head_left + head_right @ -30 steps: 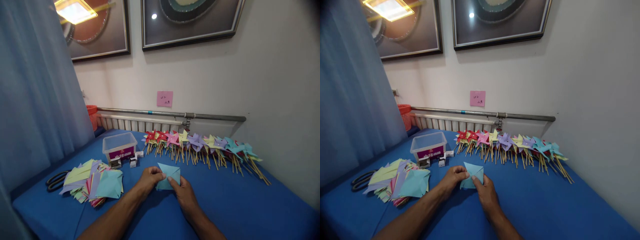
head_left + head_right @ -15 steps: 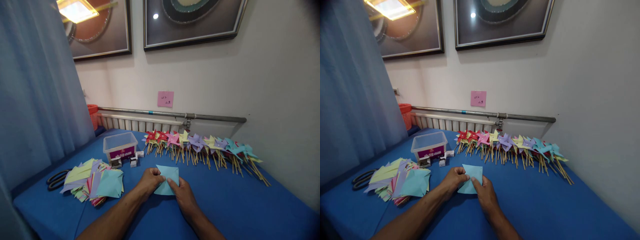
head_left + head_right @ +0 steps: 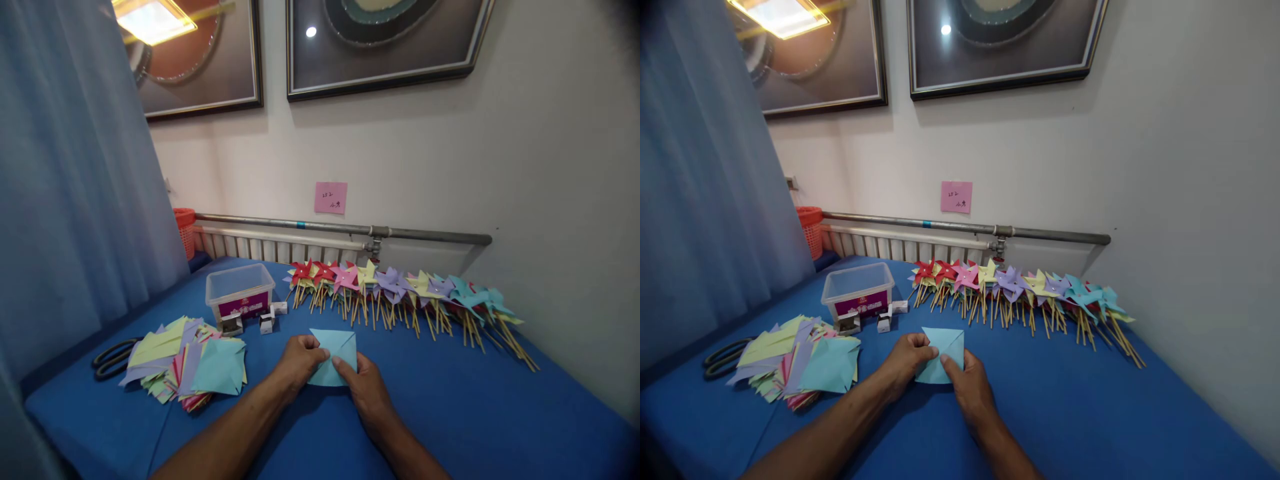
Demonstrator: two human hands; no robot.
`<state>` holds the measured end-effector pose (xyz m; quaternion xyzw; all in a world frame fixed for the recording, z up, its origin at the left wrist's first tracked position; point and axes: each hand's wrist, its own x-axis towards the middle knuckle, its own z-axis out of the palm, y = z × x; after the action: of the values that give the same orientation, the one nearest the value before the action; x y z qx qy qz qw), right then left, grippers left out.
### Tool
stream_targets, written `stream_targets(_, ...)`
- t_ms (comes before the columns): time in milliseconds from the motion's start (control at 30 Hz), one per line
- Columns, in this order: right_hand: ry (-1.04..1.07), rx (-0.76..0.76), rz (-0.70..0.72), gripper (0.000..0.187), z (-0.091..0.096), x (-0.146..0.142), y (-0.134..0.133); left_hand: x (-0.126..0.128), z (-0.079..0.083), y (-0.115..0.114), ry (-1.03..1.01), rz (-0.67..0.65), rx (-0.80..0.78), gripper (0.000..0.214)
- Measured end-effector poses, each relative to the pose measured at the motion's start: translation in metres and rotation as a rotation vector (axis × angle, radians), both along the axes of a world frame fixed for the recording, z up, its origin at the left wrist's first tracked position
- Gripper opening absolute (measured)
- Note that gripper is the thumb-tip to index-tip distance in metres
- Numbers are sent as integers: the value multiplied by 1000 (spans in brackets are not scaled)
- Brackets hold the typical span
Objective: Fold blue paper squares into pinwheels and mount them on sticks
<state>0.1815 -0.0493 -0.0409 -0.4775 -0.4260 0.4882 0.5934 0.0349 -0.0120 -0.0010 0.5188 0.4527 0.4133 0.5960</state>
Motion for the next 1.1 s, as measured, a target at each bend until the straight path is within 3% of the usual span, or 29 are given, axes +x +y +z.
stream_targets(533,-76,-8,-3,53,-2,3,0,1,-6,3,-5,-8,15,33)
stream_targets(700,-33,18,2,61,-4,4,5,1,-9,4,-1,-43,18,26)
stream_targets(833,51,81,-20,57,-5,3,10,2,-13,5,14,-49,8,25)
stream_targets(933,72,100,-45,51,-2,2,9,2,-14,5,33,-41,-7,25)
stream_targets(1100,5,72,-76,59,11,3,1,3,-12,4,63,-6,-36,25)
